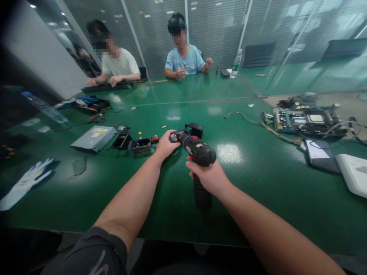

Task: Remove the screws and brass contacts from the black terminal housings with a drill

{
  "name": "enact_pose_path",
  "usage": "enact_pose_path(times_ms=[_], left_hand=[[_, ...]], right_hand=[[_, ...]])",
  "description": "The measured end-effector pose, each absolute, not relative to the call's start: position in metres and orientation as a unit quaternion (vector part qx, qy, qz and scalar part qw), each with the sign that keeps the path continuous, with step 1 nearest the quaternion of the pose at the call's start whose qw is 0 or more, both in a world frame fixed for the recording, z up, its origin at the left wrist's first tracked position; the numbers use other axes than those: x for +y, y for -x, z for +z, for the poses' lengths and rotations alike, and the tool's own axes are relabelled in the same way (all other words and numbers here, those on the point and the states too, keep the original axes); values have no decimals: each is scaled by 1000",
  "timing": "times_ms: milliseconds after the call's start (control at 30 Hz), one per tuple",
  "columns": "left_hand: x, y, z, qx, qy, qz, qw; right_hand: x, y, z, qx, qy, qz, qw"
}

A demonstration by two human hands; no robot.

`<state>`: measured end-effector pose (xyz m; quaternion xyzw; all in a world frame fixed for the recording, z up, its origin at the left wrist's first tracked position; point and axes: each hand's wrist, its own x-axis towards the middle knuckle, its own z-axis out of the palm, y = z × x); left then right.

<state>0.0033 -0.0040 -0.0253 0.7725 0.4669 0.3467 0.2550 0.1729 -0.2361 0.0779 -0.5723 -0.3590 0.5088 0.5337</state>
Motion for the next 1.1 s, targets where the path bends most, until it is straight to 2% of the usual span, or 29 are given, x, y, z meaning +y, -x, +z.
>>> enact_pose_path(times_ms=[367, 467, 567, 633, 733, 867, 933, 1100], left_hand=[[5, -5, -28, 475, -762, 352, 265], [9, -7, -31, 469, -752, 371, 277], [8, -7, -31, 472, -737, 393, 282], [4, -6, -28, 475, -732, 407, 271], [-4, -2, -23, 484, -728, 409, 263], [-15, 4, -18, 474, -738, 416, 242], [-19, 5, -17, 458, -742, 433, 230], [-18, 3, -18, 431, -736, 468, 231]], right_hand=[[-284, -201, 91, -337, 593, 462, 566], [-307, -216, 84, -343, 635, 437, 537], [-321, -233, 78, -407, 714, 343, 455], [-322, -240, 77, -482, 765, 203, 376], [-316, -241, 76, -581, 792, 45, 182], [-299, -227, 67, -658, 752, -33, -5], [-290, -218, 59, -666, 744, -41, -41], [-269, -208, 37, -633, 772, -41, -39]])
